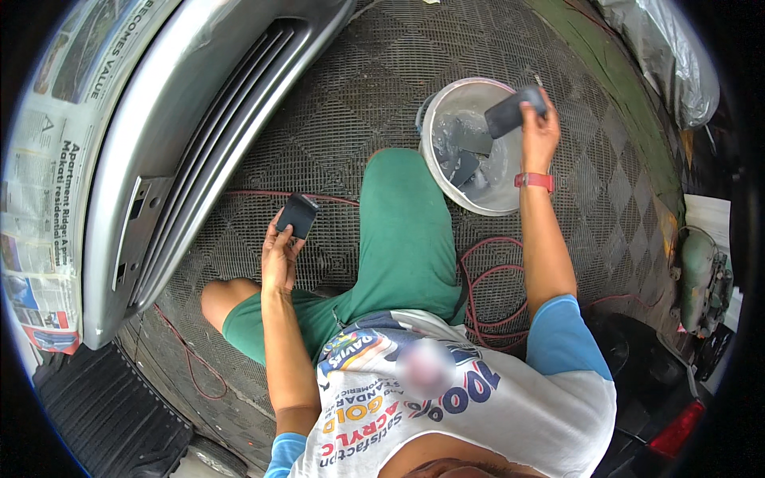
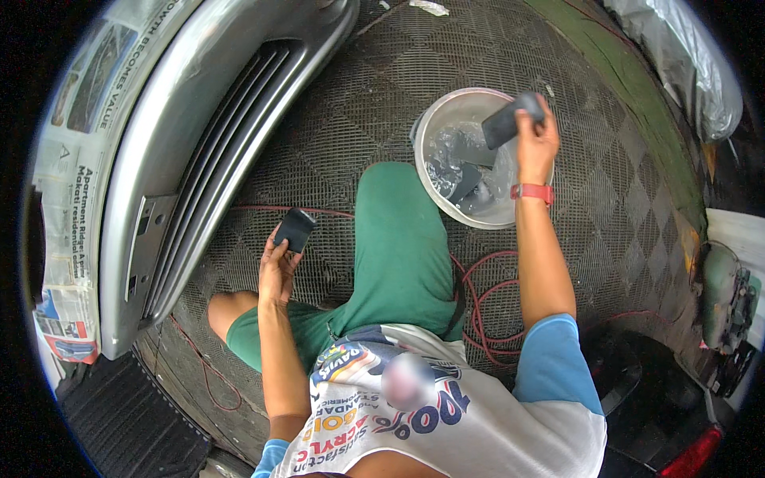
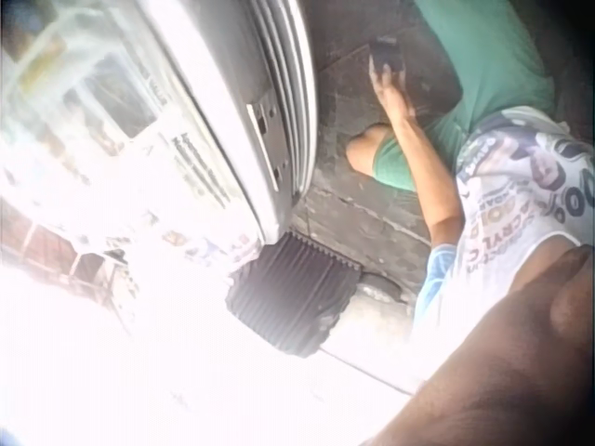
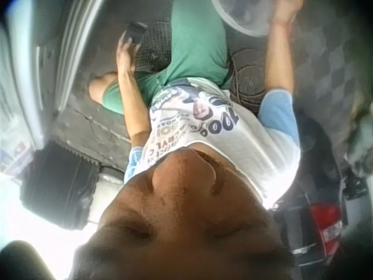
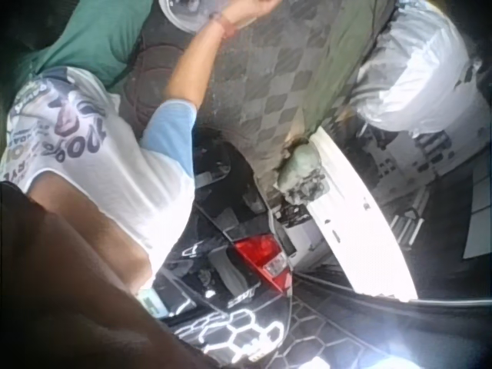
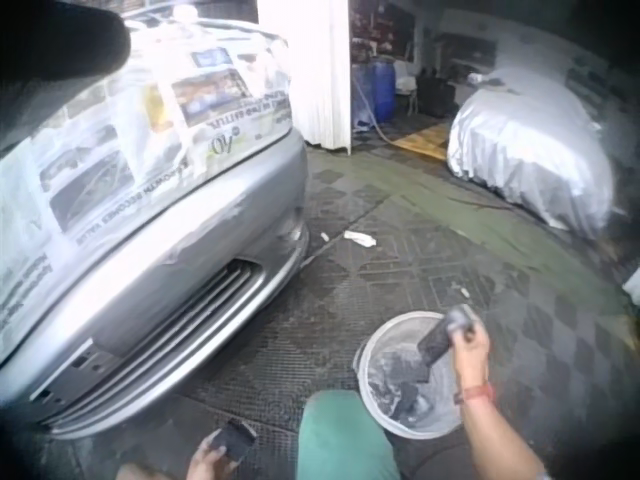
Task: The person uses a sanding block to smooth the surface of a car bumper covered with newspaper. They then move to the floor, sit down, and use a wet sanding sponge to further smooth the bumper's surface.
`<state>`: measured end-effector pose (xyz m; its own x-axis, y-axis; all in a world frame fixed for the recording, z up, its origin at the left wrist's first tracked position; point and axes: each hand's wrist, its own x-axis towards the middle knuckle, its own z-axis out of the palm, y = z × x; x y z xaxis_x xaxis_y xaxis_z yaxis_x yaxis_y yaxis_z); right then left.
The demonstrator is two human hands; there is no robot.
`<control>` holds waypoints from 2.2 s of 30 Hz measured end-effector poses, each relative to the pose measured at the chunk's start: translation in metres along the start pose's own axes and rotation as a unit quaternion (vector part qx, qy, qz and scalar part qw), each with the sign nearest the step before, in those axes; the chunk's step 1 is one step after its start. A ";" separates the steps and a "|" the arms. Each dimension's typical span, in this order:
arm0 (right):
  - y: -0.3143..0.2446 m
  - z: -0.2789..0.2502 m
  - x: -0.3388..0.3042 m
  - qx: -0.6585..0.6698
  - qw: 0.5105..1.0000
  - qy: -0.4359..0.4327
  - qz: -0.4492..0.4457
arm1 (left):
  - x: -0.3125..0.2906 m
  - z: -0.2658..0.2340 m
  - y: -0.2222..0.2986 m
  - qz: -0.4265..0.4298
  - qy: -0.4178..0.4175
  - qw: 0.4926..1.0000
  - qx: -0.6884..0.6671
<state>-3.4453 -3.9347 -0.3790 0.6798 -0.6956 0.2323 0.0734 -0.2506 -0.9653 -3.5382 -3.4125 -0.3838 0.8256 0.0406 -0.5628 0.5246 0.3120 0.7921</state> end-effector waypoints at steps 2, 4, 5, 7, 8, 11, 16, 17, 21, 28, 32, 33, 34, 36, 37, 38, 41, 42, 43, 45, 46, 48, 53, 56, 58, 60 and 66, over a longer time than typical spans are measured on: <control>-0.014 0.006 0.011 0.130 0.986 0.091 0.052 | -0.003 0.007 0.008 0.007 0.005 1.000 0.010; -0.039 0.022 0.008 0.246 0.959 0.121 0.067 | -0.010 0.017 0.015 0.009 0.014 1.000 0.012; -0.058 0.032 0.005 0.301 0.946 0.111 0.050 | -0.010 0.015 0.014 0.011 0.012 1.000 0.001; -0.109 0.072 -0.025 0.390 0.915 -0.009 0.102 | -0.007 0.007 0.012 0.023 0.007 0.999 -0.021; -0.126 0.091 -0.046 0.410 0.902 -0.064 0.123 | -0.004 0.003 0.012 0.029 0.006 0.999 -0.032; -0.139 0.155 -0.116 0.432 0.839 -0.237 0.228 | -0.003 -0.003 0.013 0.043 0.002 0.998 -0.051; -0.078 0.228 -0.257 0.171 0.835 -0.500 0.152 | -0.011 -0.002 0.029 0.064 0.010 0.997 -0.044; -0.080 0.226 -0.273 0.102 0.835 -0.530 0.109 | -0.012 -0.009 0.029 0.067 0.011 0.997 -0.042; -0.106 0.215 -0.297 0.036 0.848 -0.527 0.044 | -0.016 -0.024 0.025 0.072 0.010 0.997 -0.009; -0.093 0.216 -0.313 0.020 0.877 -0.480 0.008 | -0.016 -0.027 0.024 0.041 -0.056 0.988 -0.136; -0.093 0.217 -0.317 0.055 0.859 -0.499 0.098 | -0.016 -0.029 0.027 0.054 -0.077 0.983 -0.158; -0.093 0.214 -0.316 0.016 0.855 -0.514 0.069 | -0.016 -0.027 0.029 0.060 -0.077 0.984 -0.149; -0.087 0.215 -0.318 0.008 0.860 -0.510 -0.003 | -0.020 -0.023 0.034 0.050 -0.053 0.988 -0.136; -0.092 0.214 -0.317 0.038 0.843 -0.537 -0.016 | -0.012 -0.031 0.031 0.043 -0.034 0.993 -0.101; -0.094 0.213 -0.318 0.009 0.838 -0.544 -0.037 | -0.010 -0.037 0.030 0.039 -0.023 0.995 -0.083; -0.097 0.213 -0.317 0.022 0.822 -0.568 -0.015 | -0.007 -0.043 0.029 0.039 -0.032 0.994 -0.097; -0.103 0.217 -0.306 0.076 0.773 -0.616 0.133 | -0.009 -0.049 0.038 0.030 -0.035 0.997 -0.060; -0.105 0.220 -0.303 0.099 0.749 -0.626 0.195 | -0.010 -0.056 0.038 0.024 -0.047 0.998 -0.040; -0.108 0.222 -0.297 0.104 0.741 -0.636 0.190 | -0.010 -0.061 0.037 0.036 -0.063 0.996 -0.041; -0.115 0.227 -0.278 0.113 0.726 -0.654 0.182 | -0.005 -0.067 0.033 0.058 -0.098 0.993 -0.042; -0.141 0.226 -0.267 0.140 0.738 -0.629 0.201 | -0.004 -0.069 0.029 0.053 -0.056 0.996 -0.034; -0.158 0.234 -0.246 0.188 0.769 -0.590 0.161 | 0.022 -0.090 0.002 0.021 0.032 0.998 0.046; -0.100 0.264 -0.169 0.199 0.736 -0.574 0.299 | 0.036 -0.078 -0.002 0.020 0.064 0.993 0.102; -0.081 0.261 -0.146 -0.410 0.793 -0.444 -0.075 | 0.034 -0.082 -0.009 0.011 0.052 0.993 0.105; -0.073 0.254 -0.124 -0.359 0.851 -0.371 -0.093 | 0.031 -0.085 -0.012 0.004 0.058 0.993 0.101; -0.082 0.240 -0.093 -0.255 0.896 -0.272 -0.243 | 0.031 -0.081 -0.008 0.007 0.051 0.994 0.096; -0.163 0.229 -0.070 -0.110 0.962 -0.083 -0.236 | 0.036 -0.082 -0.005 0.011 0.056 0.993 0.102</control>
<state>-3.3378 -3.6905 -0.2651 0.7178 -0.3560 0.5983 0.2585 -0.6617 -0.7038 -3.5282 -3.3351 -0.4276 0.8150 0.1552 -0.5583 0.5472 0.1110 0.8296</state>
